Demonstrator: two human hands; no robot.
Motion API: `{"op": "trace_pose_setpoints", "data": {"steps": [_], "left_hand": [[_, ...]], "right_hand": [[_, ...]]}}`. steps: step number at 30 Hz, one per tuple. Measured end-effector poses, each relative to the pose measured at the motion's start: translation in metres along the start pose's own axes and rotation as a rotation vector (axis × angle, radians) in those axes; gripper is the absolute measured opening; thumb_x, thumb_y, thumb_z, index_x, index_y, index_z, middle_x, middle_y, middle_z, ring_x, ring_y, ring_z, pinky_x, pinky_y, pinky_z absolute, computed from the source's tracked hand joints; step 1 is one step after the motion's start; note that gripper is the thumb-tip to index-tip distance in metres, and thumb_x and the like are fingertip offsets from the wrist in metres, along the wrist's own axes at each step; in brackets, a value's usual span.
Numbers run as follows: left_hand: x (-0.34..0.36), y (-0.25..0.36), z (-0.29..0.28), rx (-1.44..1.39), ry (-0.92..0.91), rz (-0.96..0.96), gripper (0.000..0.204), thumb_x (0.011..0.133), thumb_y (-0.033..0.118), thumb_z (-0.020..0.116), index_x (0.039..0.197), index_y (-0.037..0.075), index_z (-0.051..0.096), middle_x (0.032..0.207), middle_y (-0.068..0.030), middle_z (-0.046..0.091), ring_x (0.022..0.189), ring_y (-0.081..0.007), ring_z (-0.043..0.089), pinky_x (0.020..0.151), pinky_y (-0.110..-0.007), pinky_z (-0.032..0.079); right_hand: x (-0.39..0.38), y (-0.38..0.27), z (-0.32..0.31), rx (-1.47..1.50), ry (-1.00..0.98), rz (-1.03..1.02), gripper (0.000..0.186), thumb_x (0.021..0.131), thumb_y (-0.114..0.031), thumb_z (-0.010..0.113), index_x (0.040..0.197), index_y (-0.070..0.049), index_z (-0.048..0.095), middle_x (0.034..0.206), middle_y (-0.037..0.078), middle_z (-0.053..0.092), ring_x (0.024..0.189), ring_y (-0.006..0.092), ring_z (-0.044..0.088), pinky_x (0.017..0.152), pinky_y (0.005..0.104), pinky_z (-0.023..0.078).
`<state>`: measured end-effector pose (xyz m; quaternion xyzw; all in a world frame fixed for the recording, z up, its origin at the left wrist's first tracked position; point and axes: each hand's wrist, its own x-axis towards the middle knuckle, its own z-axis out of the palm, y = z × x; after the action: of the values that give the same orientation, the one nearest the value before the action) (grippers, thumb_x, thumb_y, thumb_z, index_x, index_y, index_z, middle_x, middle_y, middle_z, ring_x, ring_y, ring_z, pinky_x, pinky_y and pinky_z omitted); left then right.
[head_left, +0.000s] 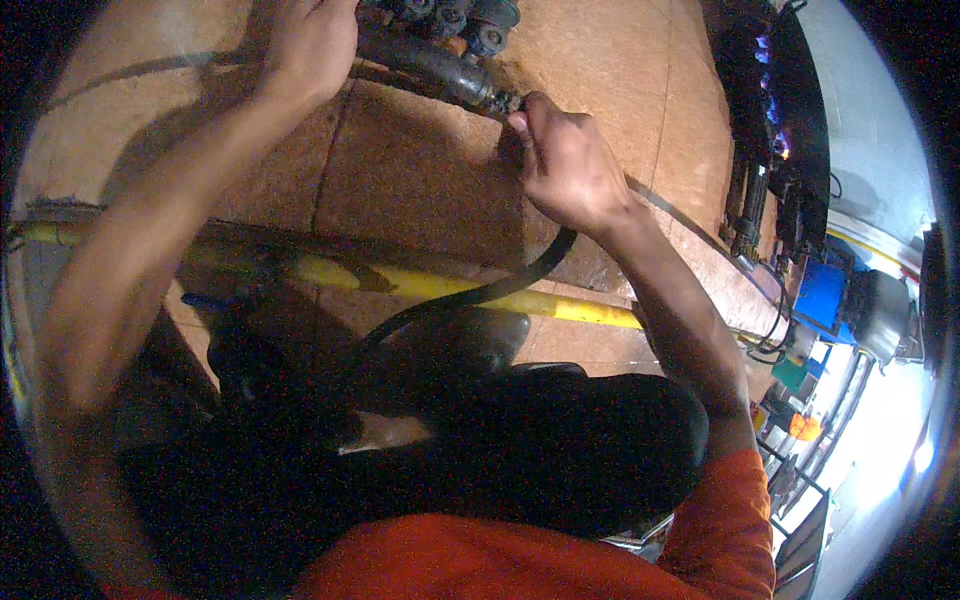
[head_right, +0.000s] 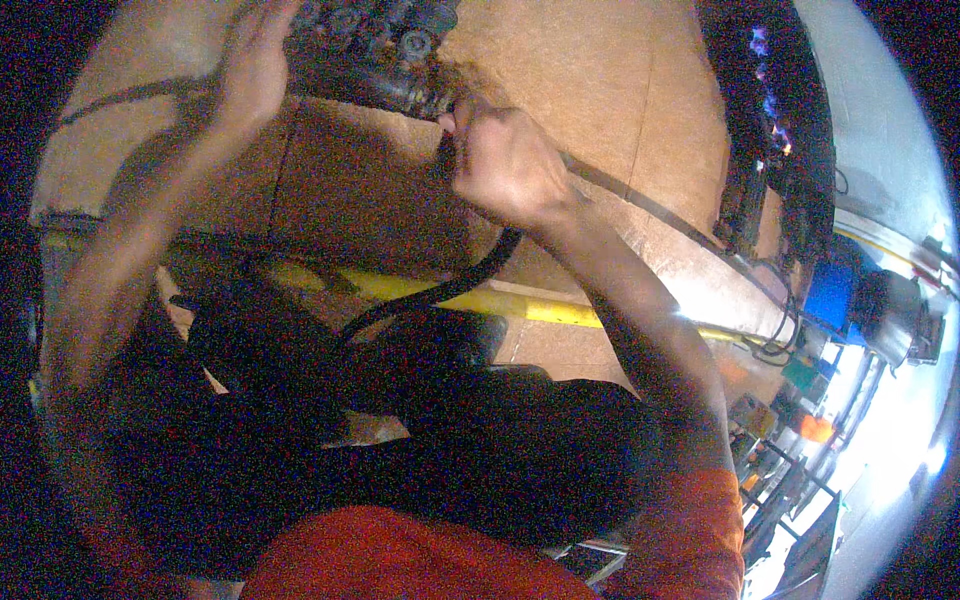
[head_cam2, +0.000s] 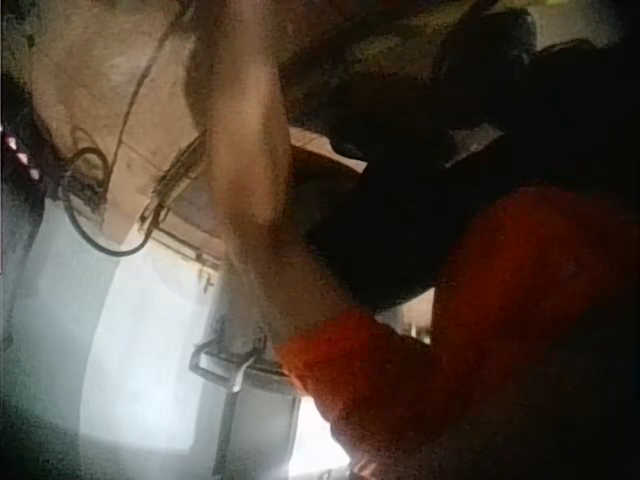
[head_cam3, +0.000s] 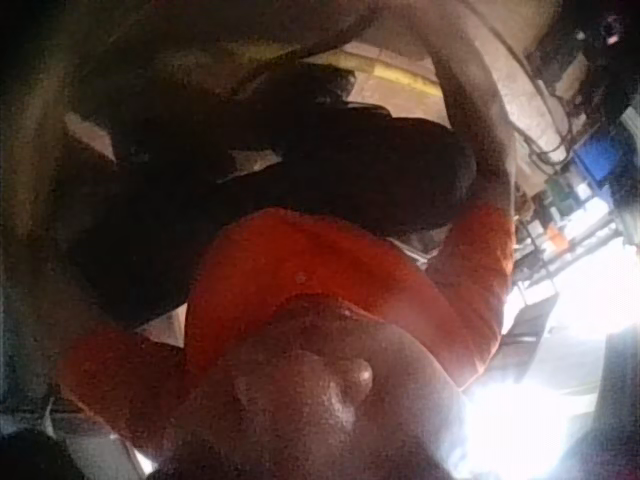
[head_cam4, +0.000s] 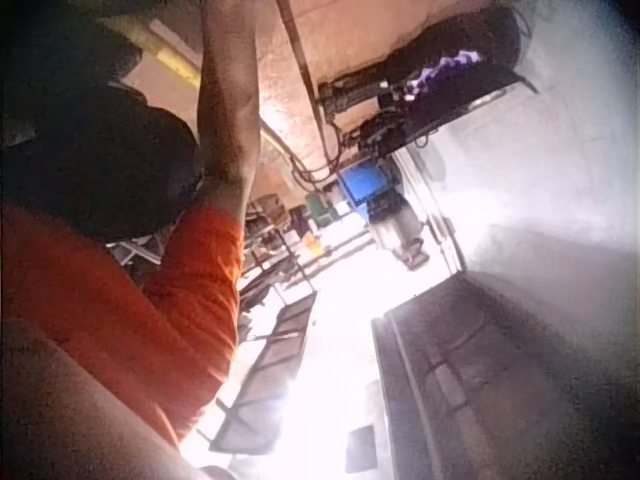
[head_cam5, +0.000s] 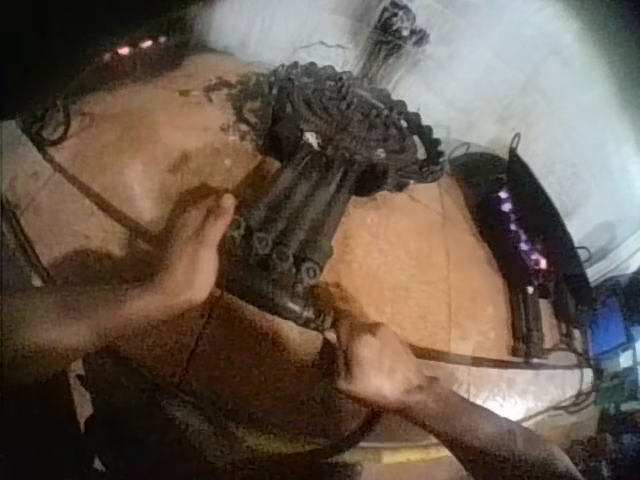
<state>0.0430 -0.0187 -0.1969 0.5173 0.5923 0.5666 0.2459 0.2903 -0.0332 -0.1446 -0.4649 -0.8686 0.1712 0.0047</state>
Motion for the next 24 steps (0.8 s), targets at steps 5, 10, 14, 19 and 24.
{"op": "trace_pose_setpoints", "data": {"steps": [5,10,14,19,24], "left_hand": [[-0.001,-0.016,0.002,-0.121,0.079,-0.073,0.05,0.099,0.044,0.043,0.103,-0.004,0.057,0.1,-0.0078,0.056,0.096,-0.0208,0.05,0.089,-0.035,0.037],[0.002,0.007,0.0,-0.098,0.04,-0.112,0.043,0.098,0.036,0.047,0.108,-0.004,0.057,0.106,-0.0092,0.057,0.102,-0.0218,0.05,0.093,-0.034,0.037],[0.015,-0.037,-0.007,-0.123,0.042,-0.243,0.043,0.094,0.043,0.046,0.114,0.007,0.061,0.112,-0.0077,0.058,0.107,-0.0204,0.052,0.089,-0.033,0.041],[0.022,-0.055,-0.013,-0.012,0.019,-0.009,0.05,0.098,0.045,0.038,0.118,0.004,0.059,0.118,-0.0076,0.059,0.106,-0.0161,0.053,0.083,-0.031,0.044],[0.018,-0.031,-0.003,-0.128,0.021,-0.098,0.048,0.098,0.046,0.039,0.117,0.007,0.06,0.114,-0.0054,0.061,0.101,-0.0147,0.054,0.081,-0.03,0.045]], "right_hand": [[0.003,0.005,0.005,-0.12,-0.022,-0.065,0.021,0.092,-0.02,0.053,0.091,0.0,0.05,0.067,0.027,0.059,0.068,0.0461,0.06,0.061,0.052,0.047],[-0.003,-0.002,0.008,-0.129,0.048,0.003,0.018,0.09,-0.019,0.056,0.094,-0.001,0.052,0.073,0.026,0.061,0.07,0.0445,0.062,0.063,0.0521,0.049],[-0.008,-0.009,0.014,-0.024,0.301,-0.059,0.02,0.089,-0.019,0.057,0.098,0.0,0.055,0.087,0.025,0.061,0.081,0.0437,0.061,0.07,0.0514,0.049],[-0.012,-0.009,0.012,-0.147,0.342,-0.077,0.023,0.09,-0.02,0.057,0.103,-0.001,0.058,0.096,0.024,0.057,0.089,0.043,0.058,0.078,0.0496,0.048],[-0.017,-0.007,0.006,-0.074,0.33,-0.049,0.03,0.09,-0.025,0.056,0.108,-0.001,0.058,0.1,0.023,0.057,0.091,0.0419,0.058,0.08,0.0497,0.047]]}}
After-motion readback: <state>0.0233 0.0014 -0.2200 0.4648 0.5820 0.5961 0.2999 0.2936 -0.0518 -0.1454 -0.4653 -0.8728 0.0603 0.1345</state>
